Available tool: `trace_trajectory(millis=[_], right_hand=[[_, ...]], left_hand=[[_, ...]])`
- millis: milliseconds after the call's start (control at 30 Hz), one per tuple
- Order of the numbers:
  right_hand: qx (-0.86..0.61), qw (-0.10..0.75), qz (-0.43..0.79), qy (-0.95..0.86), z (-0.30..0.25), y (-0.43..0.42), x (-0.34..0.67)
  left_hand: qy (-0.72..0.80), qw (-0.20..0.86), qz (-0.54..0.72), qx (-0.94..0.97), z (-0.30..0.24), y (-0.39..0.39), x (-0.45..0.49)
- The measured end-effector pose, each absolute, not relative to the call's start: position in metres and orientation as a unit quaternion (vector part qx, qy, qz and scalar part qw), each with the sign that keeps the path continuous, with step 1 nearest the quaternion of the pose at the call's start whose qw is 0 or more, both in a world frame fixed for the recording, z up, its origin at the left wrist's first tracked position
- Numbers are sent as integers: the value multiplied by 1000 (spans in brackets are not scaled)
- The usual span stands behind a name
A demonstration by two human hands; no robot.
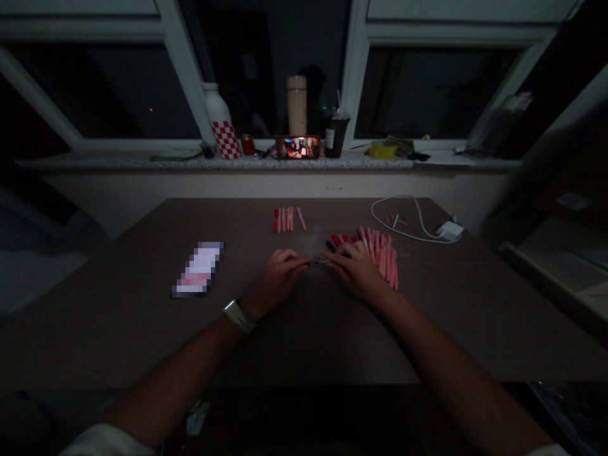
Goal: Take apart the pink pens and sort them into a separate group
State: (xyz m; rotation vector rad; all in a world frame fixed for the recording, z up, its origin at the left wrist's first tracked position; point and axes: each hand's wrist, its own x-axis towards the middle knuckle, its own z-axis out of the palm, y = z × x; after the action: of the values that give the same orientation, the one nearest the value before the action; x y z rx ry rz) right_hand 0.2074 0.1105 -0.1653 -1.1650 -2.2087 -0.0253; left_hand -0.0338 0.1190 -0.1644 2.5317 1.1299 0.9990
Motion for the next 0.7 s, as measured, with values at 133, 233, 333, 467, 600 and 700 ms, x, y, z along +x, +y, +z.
trace_trajectory(millis=[133,233,333,467,600,700], right_hand=[[-420,320,53,-848,-168,108,200],[-418,339,90,-838,-170,108,199],[-417,363,109,-826,-170,106,199],[-427,357,136,-820,-170,104,195],[-445,330,161,-816,-172,105,190],[-445,352,186,-802,-173,105,189]], left_hand=[[375,122,342,853,-164,118,-32],[374,161,359,840,-164,118,-32],[373,187,367,831,-165,119,-33],[366,195,368,832,-166,118,-35],[364,201,385,824,-163,117,-34],[392,240,399,794,-160,117,-32]])
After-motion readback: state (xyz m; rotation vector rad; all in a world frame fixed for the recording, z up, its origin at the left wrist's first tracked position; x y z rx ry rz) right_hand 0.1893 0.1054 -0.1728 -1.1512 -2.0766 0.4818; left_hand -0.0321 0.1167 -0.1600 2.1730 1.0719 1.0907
